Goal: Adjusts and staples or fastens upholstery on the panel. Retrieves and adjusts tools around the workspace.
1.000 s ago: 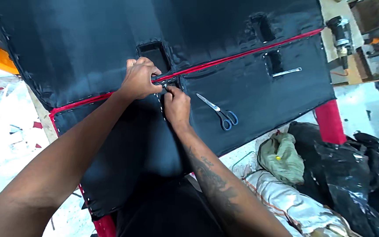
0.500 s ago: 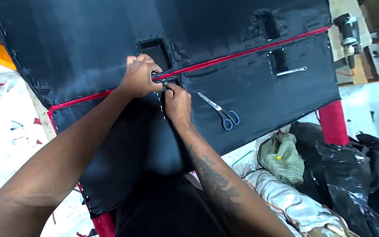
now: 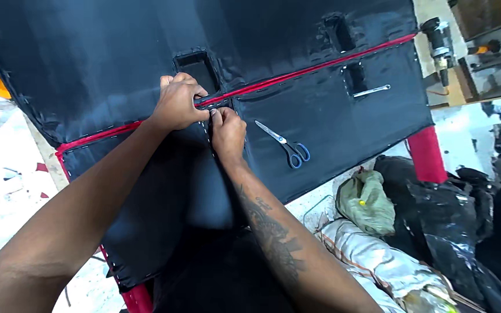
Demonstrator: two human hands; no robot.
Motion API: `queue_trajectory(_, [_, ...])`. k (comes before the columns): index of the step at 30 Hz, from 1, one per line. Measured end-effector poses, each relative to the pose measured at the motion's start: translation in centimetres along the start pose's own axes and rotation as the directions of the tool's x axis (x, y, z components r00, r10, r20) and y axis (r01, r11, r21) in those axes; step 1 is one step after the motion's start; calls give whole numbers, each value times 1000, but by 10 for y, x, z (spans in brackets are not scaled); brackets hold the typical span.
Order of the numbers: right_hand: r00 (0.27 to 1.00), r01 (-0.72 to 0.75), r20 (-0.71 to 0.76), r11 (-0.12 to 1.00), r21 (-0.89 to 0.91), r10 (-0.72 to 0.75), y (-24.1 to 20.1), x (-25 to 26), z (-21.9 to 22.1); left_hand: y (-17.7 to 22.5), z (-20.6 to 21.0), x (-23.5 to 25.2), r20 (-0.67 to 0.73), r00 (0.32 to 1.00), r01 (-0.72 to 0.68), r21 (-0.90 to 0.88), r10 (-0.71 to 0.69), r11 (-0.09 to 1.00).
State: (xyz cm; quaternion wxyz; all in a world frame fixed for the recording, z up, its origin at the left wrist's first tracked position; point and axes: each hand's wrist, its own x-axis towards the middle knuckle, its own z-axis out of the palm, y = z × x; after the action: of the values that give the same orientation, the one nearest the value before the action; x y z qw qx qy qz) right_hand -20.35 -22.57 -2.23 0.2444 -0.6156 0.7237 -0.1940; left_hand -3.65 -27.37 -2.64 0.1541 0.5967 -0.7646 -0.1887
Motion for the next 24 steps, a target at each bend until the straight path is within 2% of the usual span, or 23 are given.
queue_trajectory(5, [997,11,-77,1000,16,-10,-3,0,6,-2,-1,0,17,1000,-6,-19,7,1000])
queue_trajectory(10, [1000,-11,20,999,32,11,-1,2,4,-3,-2,0,17,1000,-8,-24,8,1000])
queue_trajectory(16, [994,45,-102,999,-28,-47,-3,-2,9,-3,-3,-1,26,1000,1,-20,0,1000])
queue_trajectory(24, [1000,9,-14,999,-33,-10,-2,-2,6,-2,-2,-2,29,1000,-6,-19,7,1000])
